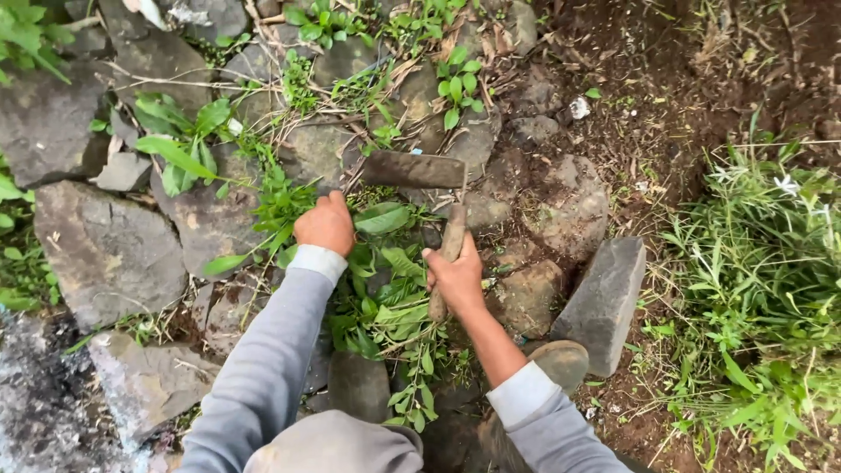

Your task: The person uses a hoe to loosen soil and remove weeds from a rocky, vegetated area. They repeatedly strike the ground, pull up weeds by hand, and clear debris from between stones.

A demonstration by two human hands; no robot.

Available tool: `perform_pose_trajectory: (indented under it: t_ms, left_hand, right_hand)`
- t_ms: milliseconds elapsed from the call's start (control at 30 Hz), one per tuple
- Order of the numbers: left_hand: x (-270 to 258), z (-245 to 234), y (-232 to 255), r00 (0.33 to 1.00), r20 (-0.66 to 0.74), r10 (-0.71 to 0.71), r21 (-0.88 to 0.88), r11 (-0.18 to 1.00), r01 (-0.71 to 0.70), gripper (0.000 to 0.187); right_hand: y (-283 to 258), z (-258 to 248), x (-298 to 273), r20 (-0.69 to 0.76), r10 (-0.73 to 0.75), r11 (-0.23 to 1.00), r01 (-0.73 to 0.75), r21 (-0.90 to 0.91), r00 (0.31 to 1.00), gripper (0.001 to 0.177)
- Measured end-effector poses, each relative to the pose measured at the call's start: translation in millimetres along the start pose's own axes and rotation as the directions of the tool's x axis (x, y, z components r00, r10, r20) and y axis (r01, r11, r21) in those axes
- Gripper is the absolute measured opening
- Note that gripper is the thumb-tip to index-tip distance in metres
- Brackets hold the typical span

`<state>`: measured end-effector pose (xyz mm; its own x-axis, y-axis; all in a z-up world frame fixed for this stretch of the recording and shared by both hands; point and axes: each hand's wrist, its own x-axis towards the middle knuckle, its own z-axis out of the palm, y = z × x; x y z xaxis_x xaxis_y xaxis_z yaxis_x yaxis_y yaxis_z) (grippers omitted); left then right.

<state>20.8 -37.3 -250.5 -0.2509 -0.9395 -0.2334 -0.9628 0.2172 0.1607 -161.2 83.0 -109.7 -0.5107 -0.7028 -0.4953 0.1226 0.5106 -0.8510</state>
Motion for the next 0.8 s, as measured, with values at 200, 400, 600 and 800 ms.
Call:
perform_pose_trajectory:
  t_ms: [200,400,600,800]
  left_hand:
    - [-1.1,5.6,-0.6,0.994,-0.088,0.072,0.047,0.997,-0.068,0.018]
    - [-6.5,-30.1,-5.7,0.99,0.144,-0.013,-0.059,0.998,0.022,0.03]
    - [-34.4,-70.5,-30.9,0.961,0.25,-0.117,-0.242,0.954,0.179,0.029]
    - [-65.5,-69.4,-29.0,0.957,0.278,-0.089,-0.318,0.931,0.178,0.029]
  right_hand:
    - [2.2,7.3,-2.6,-0.02,0.014,1.0,-0.014,-0.01,1.0,0.031]
    - [-0.9,4.9,-9.5,0.109,0.097,0.97,-0.069,-0.233,0.989,0.039]
    - [-4.5,15.7,-5.3,-0.012,0.024,0.996,-0.023,0.087,1.0,0.039]
    - [9.9,-3.8,0.9,0.129,0.077,0.982,-0.053,-0.182,0.989,0.032]
